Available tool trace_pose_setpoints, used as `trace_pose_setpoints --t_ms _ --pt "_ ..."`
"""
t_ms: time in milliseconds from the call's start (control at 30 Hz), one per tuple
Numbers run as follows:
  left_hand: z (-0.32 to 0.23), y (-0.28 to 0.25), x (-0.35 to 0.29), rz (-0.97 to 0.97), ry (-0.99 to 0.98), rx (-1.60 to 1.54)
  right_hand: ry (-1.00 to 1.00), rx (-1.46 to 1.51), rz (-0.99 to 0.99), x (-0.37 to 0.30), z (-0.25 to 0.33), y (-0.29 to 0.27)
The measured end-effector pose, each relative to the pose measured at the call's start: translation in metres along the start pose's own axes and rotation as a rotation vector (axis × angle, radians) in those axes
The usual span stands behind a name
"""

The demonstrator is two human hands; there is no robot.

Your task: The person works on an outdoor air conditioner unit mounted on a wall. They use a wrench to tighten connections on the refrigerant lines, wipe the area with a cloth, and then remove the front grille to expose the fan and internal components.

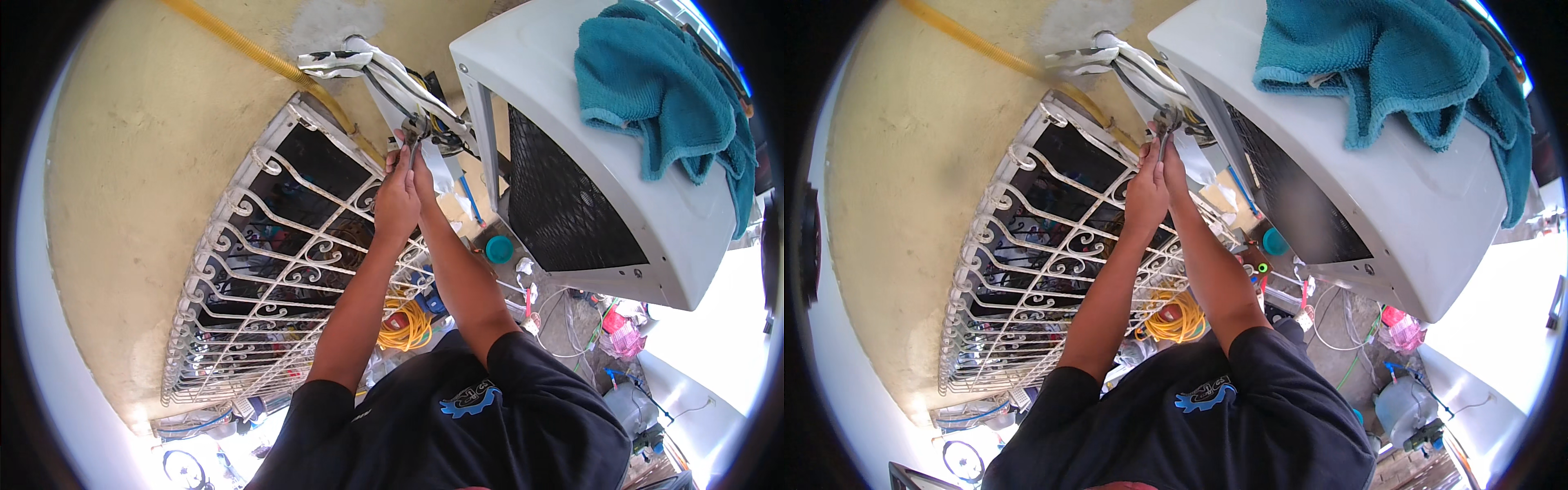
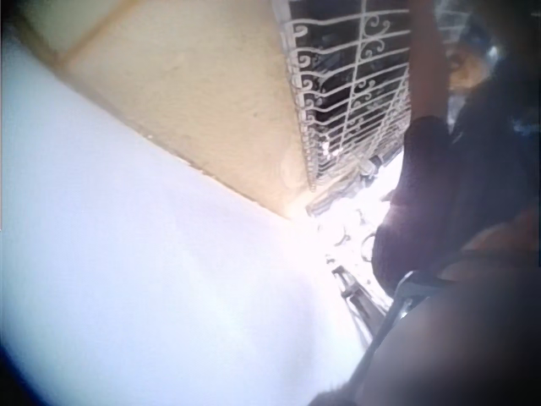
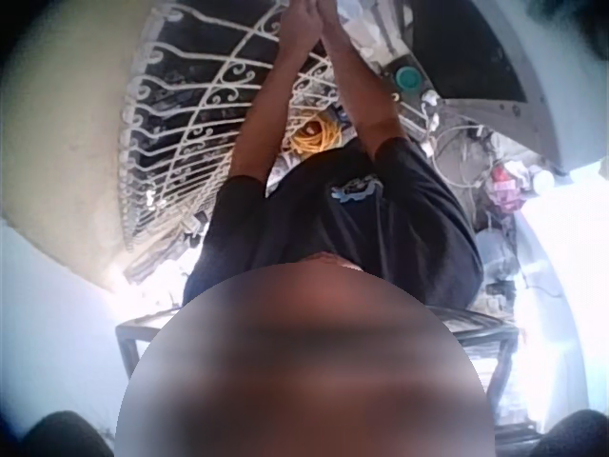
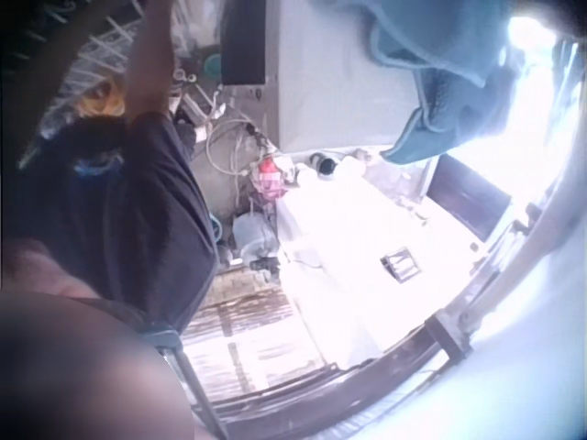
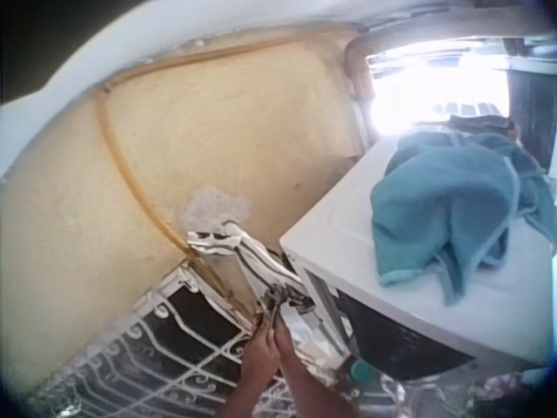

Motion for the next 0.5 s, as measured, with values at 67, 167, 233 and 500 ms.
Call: trace_pose_setpoints --t_ms 67,167,233,500 --pt "0.0 -0.001 0.002 -0.013 0.029 0.003 0.016 -0.006 -0.048 0.002 -0.004 -0.002" --pt "-0.002 -0.004 -0.001 -0.027 0.054 -0.006 0.035 0.105 -0.059 0.002 -0.008 -0.004" --pt "-0.004 -0.003 -0.004 -0.019 0.043 -0.001 0.019 0.094 -0.027 0.003 -0.008 -0.006" --pt "-0.006 -0.006 -0.008 -0.136 0.006 0.09 0.063 -0.131 -0.058 0.002 -0.004 -0.019"
Point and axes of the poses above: each hand's wrist, its own x-axis towards the middle knuckle, its own y-axis out of the palm, z = x × y, the point moved 5 cm from there along x, towards the middle knuckle, and after that the axes turned 15 degrees about -y, right-handed, at the moved point
